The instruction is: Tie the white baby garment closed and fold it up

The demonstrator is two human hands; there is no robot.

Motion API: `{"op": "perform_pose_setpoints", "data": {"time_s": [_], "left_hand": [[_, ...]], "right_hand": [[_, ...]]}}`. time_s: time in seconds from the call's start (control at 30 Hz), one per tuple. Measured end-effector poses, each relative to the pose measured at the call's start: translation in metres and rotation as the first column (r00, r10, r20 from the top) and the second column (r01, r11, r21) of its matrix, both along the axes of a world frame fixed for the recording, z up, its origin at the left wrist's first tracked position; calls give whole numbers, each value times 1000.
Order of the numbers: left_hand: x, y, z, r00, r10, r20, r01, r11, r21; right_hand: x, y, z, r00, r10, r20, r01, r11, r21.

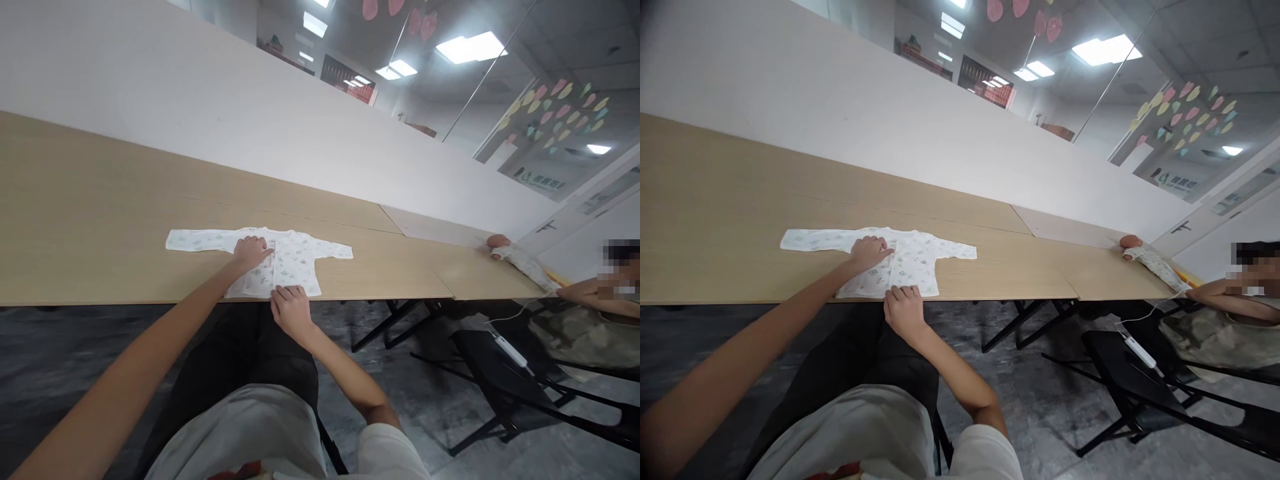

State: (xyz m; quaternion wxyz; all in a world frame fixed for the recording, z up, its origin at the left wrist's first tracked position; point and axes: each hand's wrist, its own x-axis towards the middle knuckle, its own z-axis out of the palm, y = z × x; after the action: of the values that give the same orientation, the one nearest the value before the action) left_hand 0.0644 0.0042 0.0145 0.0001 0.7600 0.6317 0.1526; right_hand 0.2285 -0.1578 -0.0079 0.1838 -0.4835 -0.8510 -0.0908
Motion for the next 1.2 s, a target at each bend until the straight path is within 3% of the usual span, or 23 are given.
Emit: {"op": "perform_pose_setpoints", "data": {"time_s": [0.1, 0.27, 0.37, 0.53, 0.7, 0.87, 1.0, 1.2], "left_hand": [[-7, -7, 1, 998, -1, -70, 3, 999, 32], [-7, -25, -12, 973, -208, -98, 214, 975, 55], [-10, -32, -22, 958, -277, -72, 280, 959, 39], [-35, -27, -24, 935, -324, -143, 323, 946, -35], [-83, 2, -9, 960, -226, -167, 215, 973, -82], [-119, 31, -5, 996, -74, -48, 66, 986, -155], [-124, 39, -2, 998, -52, -46, 47, 993, -107], [-120, 40, 27, 994, -102, -42, 86, 954, -286]], "right_hand": [[10, 16, 10, 999, -34, -6, 34, 999, -33], [23, 80, 32, 983, -182, -5, 179, 974, -139], [24, 106, 30, 975, -221, 28, 222, 950, -218], [35, 116, 24, 977, -204, 70, 215, 922, -322], [63, 147, 45, 945, -325, 41, 321, 896, -307], [83, 185, 53, 913, -406, 39, 387, 834, -393], [89, 195, 52, 907, -420, 39, 405, 842, -356], [102, 200, 63, 939, -321, 121, 342, 852, -397]]}}
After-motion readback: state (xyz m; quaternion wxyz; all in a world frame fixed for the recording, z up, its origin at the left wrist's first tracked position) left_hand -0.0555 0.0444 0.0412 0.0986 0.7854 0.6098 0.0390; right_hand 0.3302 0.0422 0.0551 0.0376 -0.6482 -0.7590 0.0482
